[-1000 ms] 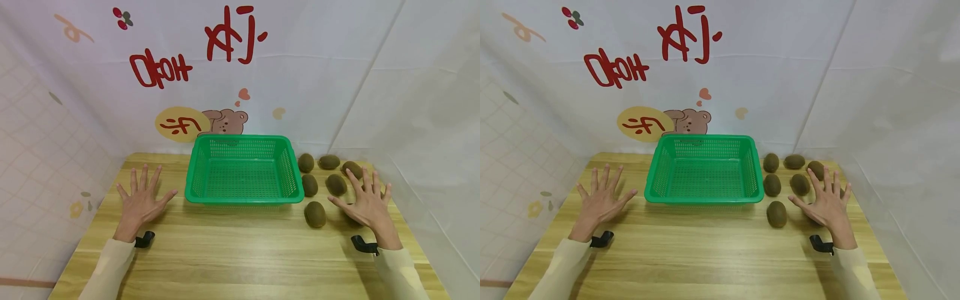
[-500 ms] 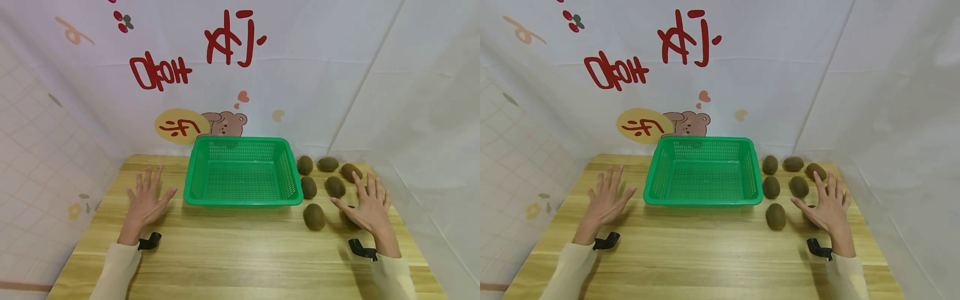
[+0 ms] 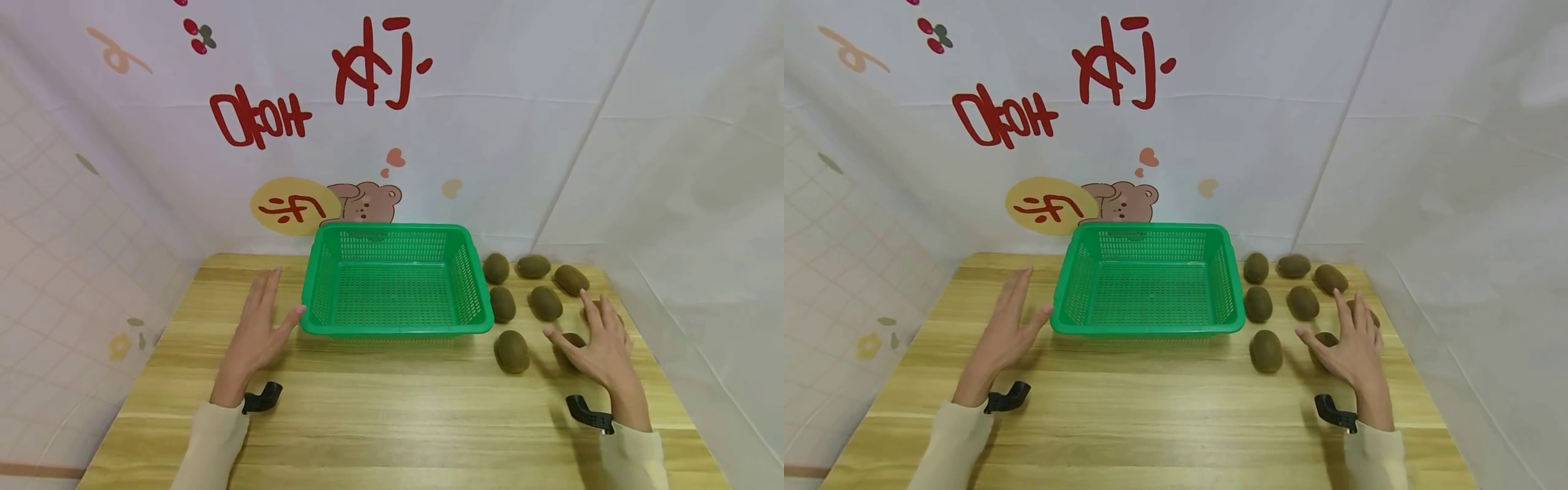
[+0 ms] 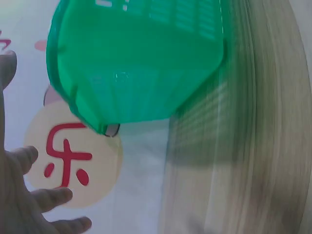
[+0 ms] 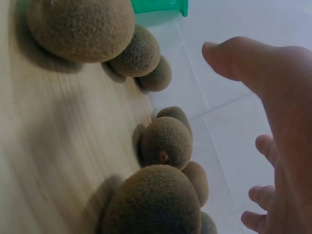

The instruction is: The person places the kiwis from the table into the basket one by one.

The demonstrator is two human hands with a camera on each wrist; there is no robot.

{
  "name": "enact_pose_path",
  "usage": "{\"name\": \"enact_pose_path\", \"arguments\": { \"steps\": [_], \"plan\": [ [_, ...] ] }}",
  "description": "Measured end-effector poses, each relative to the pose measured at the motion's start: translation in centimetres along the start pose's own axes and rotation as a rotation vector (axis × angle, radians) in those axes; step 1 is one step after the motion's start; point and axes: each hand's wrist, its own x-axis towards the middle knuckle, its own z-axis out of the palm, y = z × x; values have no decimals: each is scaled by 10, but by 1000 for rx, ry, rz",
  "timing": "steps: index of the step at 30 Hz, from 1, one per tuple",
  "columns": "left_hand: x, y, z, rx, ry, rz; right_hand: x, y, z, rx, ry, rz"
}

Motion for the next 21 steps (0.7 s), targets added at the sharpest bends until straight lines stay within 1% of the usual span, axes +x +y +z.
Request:
{"name": "enact_pose_path", "arguments": {
  "steps": [2, 5, 10, 12, 18, 21],
  "plan": [
    [-1, 6, 1, 5, 21, 46, -2, 1, 0, 14, -14, 3],
    [-5, 14, 3, 18, 39, 98, -5, 2, -1, 41, -37, -3],
    [-11, 26, 7, 58, 29, 147, -7, 8, -6, 83, -84, -7],
    [-13, 32, 9, 74, 26, 179, -7, 10, -8, 90, -114, -1],
    [-15, 54, 18, 114, 73, 349, -8, 14, -14, 103, -239, 45],
    [-16, 61, 24, 137, 85, 405, -9, 17, -15, 109, -282, 60]
  ]
}}
